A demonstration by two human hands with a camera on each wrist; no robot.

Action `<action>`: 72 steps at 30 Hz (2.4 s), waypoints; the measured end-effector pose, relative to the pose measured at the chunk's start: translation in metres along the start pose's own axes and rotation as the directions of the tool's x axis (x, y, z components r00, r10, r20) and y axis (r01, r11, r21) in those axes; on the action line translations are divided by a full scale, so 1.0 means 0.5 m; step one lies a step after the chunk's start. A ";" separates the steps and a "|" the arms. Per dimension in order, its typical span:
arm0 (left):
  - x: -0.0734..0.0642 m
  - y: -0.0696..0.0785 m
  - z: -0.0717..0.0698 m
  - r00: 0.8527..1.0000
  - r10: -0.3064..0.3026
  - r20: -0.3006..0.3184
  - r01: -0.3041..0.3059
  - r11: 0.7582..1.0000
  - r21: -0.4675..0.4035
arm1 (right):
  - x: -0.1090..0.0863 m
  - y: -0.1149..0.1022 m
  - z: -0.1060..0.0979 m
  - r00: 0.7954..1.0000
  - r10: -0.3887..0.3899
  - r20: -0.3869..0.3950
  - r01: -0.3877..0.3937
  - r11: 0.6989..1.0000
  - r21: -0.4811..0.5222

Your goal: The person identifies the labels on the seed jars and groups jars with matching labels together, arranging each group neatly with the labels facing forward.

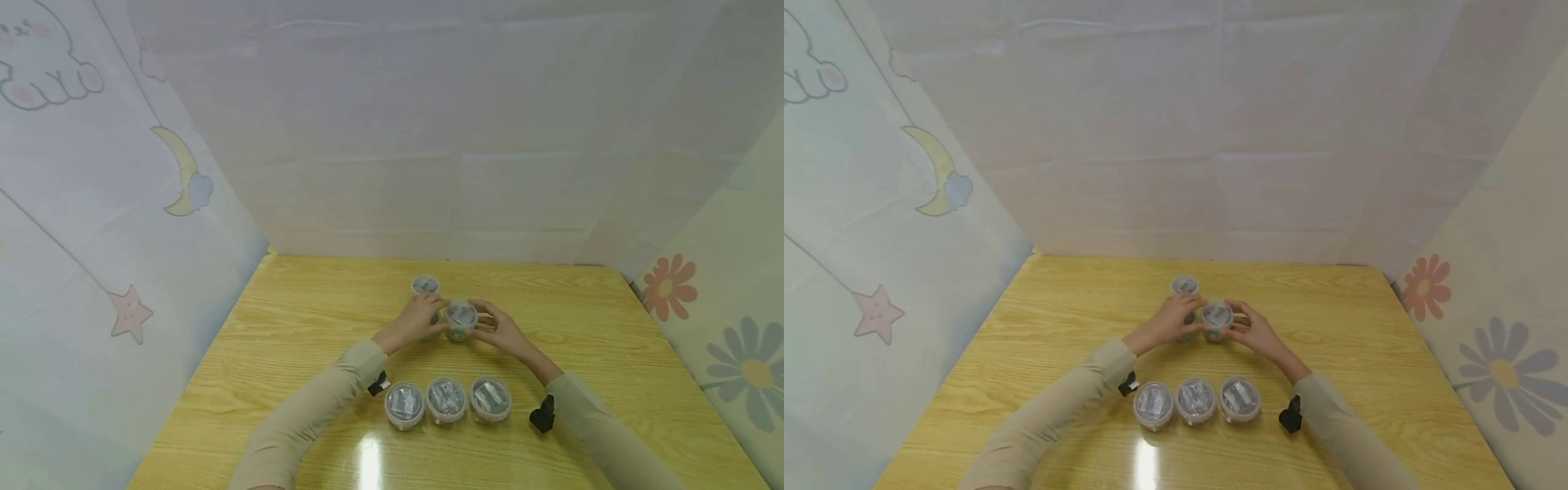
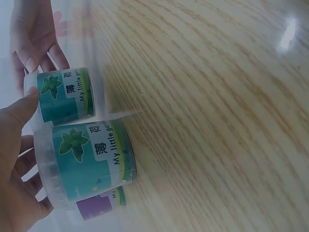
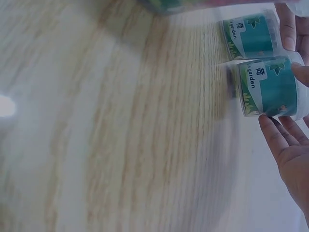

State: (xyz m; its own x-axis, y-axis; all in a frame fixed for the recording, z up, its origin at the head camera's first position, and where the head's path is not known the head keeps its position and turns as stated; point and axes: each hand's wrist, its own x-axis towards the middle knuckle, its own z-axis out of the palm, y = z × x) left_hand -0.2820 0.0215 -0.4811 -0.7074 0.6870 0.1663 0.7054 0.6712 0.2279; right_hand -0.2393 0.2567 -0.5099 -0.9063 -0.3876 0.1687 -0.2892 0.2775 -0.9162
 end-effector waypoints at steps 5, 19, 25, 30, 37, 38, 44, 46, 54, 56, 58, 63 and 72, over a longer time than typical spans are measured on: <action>0.001 0.001 0.008 1.000 -0.015 0.004 0.015 0.999 0.042 | -0.001 0.007 0.001 1.000 0.005 0.005 -0.005 1.000 -0.016; 0.002 -0.001 0.011 1.000 -0.019 0.006 0.019 1.000 0.018 | 0.001 0.009 -0.005 0.999 0.031 0.042 -0.031 1.000 -0.003; -0.005 0.000 0.011 1.000 -0.011 0.004 0.011 1.000 0.019 | 0.001 0.005 -0.004 0.998 0.027 0.048 -0.026 1.000 -0.017; -0.013 -0.003 0.014 0.997 0.047 -0.060 -0.048 0.999 -0.017 | 0.001 -0.012 -0.003 0.999 0.014 0.030 -0.011 0.996 -0.089; -0.030 -0.012 0.017 0.978 0.140 -0.156 -0.151 0.986 -0.062 | 0.000 -0.024 -0.002 0.998 -0.057 0.000 0.056 0.979 -0.196; -0.033 -0.013 0.016 0.975 0.150 -0.162 -0.163 0.984 -0.068 | 0.000 -0.028 -0.001 0.998 -0.062 -0.002 0.060 0.976 -0.207; -0.046 -0.022 0.005 0.963 0.210 -0.171 -0.230 0.967 -0.110 | -0.004 -0.081 0.014 0.994 -0.112 0.011 0.111 0.961 -0.253; -0.051 -0.026 0.001 0.959 0.222 -0.178 -0.244 0.963 -0.111 | -0.005 -0.109 0.020 0.990 -0.141 0.024 0.142 0.956 -0.258; -0.076 -0.037 -0.016 0.950 0.225 -0.217 -0.261 0.953 -0.155 | -0.009 -0.182 0.043 0.982 -0.176 0.065 0.188 0.941 -0.281; -0.083 -0.039 -0.019 0.950 0.225 -0.216 -0.262 0.952 -0.159 | -0.009 -0.188 0.048 0.982 -0.172 0.071 0.185 0.943 -0.276; -0.091 -0.041 -0.020 0.952 0.225 -0.208 -0.262 0.949 -0.173 | -0.010 -0.188 0.051 0.981 -0.176 0.076 0.190 0.944 -0.270; -0.107 -0.043 -0.023 0.959 0.223 -0.173 -0.254 0.949 -0.185 | -0.005 -0.156 0.058 0.979 -0.192 0.070 0.204 0.934 -0.292; -0.129 -0.054 -0.032 0.956 0.253 -0.148 -0.282 0.929 -0.238 | 0.004 -0.119 0.060 0.969 -0.229 0.092 0.247 0.913 -0.325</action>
State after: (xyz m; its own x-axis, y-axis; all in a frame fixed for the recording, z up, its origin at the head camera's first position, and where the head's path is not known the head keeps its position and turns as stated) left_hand -0.2560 -0.0455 -0.4824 -0.5049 0.7851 0.3587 0.8446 0.3636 0.3930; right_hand -0.2145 0.2132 -0.4662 -0.7837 -0.5197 0.3402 -0.5877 0.4433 -0.6768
